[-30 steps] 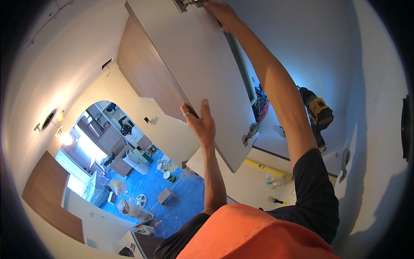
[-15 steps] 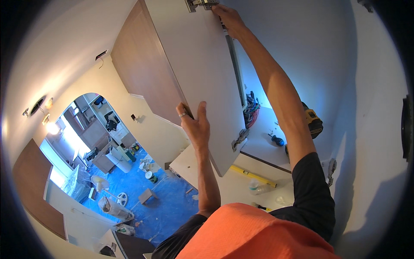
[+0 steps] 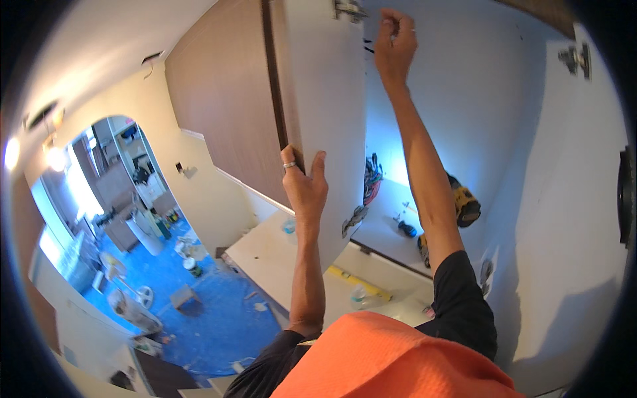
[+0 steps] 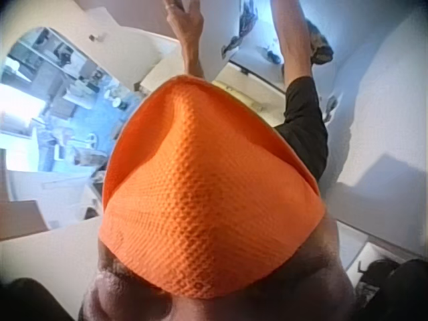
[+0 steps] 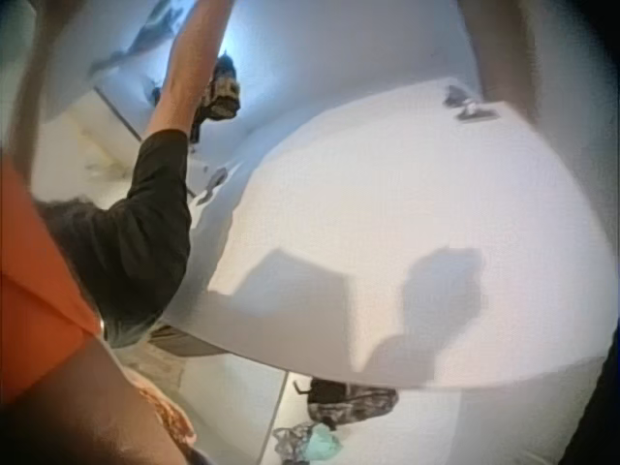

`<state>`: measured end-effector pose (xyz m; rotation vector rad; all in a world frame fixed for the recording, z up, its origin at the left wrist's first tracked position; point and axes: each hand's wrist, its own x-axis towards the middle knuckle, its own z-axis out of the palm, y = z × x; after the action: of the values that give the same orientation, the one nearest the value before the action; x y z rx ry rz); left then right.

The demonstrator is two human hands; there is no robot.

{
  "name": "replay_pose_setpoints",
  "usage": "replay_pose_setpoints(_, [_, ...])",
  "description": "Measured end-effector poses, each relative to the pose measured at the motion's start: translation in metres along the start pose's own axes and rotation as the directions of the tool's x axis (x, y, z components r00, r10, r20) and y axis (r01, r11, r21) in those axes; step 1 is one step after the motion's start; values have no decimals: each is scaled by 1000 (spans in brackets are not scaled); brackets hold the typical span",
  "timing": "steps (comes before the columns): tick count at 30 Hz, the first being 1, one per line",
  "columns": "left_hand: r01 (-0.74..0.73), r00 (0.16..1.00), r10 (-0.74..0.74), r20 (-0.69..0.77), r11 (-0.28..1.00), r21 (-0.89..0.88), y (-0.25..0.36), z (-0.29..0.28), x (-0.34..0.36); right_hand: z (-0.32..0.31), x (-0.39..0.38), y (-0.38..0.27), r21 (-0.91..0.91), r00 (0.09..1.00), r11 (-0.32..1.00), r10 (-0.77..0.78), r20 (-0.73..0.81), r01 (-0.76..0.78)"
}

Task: The person uses a cordless drill to attach metal hinges to a white cabinet door. They repeatedly position the door, drive screws into the hinge mounting points, and test the door's swing to ensure proper alignment.

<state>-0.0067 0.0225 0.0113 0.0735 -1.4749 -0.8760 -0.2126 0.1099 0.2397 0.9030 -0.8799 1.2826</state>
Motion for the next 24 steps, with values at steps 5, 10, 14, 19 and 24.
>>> replay_pose_setpoints(5, [109, 994, -109, 8, 992, -56, 5, -1, 0, 31, 100, -35, -281, 843, 822, -377, 384, 496])
replay_pose_setpoints(10, [173, 984, -169, 63, 983, -65, 8, -8, -2, 62, 180, -45, -163, 237, 453, -111, 965, 876])
replay_pose_setpoints(14, [218, 971, -208, 120, 972, -81, 4, -14, -2, 66, 189, -50, -100, 125, 713, 18, 992, 694])
replay_pose_setpoints(19, [155, 987, -148, 69, 983, -95, -2, -13, 1, 61, 188, -58, -72, 120, 706, -19, 993, 705])
replay_pose_setpoints(24, [145, 986, -137, 99, 986, -78, -4, -11, 3, 62, 192, -56, 3, 85, 712, -87, 993, 702])
